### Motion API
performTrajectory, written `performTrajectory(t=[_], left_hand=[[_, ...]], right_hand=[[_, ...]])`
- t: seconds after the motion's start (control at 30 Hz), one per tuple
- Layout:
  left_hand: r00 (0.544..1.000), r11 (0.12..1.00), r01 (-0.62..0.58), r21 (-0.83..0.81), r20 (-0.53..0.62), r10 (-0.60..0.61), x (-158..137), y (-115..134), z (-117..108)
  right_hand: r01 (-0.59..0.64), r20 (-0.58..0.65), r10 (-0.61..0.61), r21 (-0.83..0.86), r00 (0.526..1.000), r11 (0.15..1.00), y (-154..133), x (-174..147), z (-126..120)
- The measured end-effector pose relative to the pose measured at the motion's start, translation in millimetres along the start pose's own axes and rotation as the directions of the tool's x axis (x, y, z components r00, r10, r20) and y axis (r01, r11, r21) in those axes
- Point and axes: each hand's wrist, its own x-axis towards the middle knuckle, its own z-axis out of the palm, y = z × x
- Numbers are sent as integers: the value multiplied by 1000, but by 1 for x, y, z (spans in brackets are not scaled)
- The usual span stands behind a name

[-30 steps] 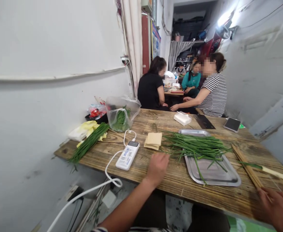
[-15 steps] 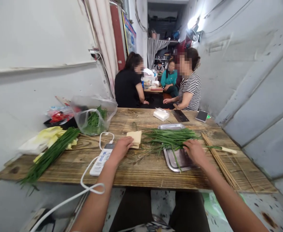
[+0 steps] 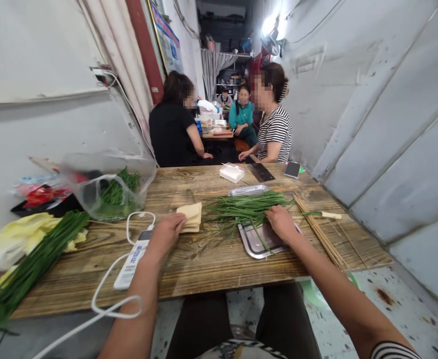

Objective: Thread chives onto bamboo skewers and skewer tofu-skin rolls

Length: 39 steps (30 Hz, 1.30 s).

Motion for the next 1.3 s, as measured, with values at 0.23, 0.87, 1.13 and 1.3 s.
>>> performTrajectory(t=[0.23,0.87,1.13,1.3], left_hand=[[948,986,91,138,-315,-43,5,52,-15],[971,969,-237,-69,19,239,-76,121,18],[937,938,-345,9,65,344,-89,124,6],[945,945,-325,-32,10,326,-81,135,3]], right_hand=[[-21,-39,23,42,999,999,4,-7,8],[52,-64,-52,-8,997,999,-19,-18,-18],[-61,11,62,-42,998,997,14,-11,8],[25,-1,-25,-93,1000,995,16,-7,6]])
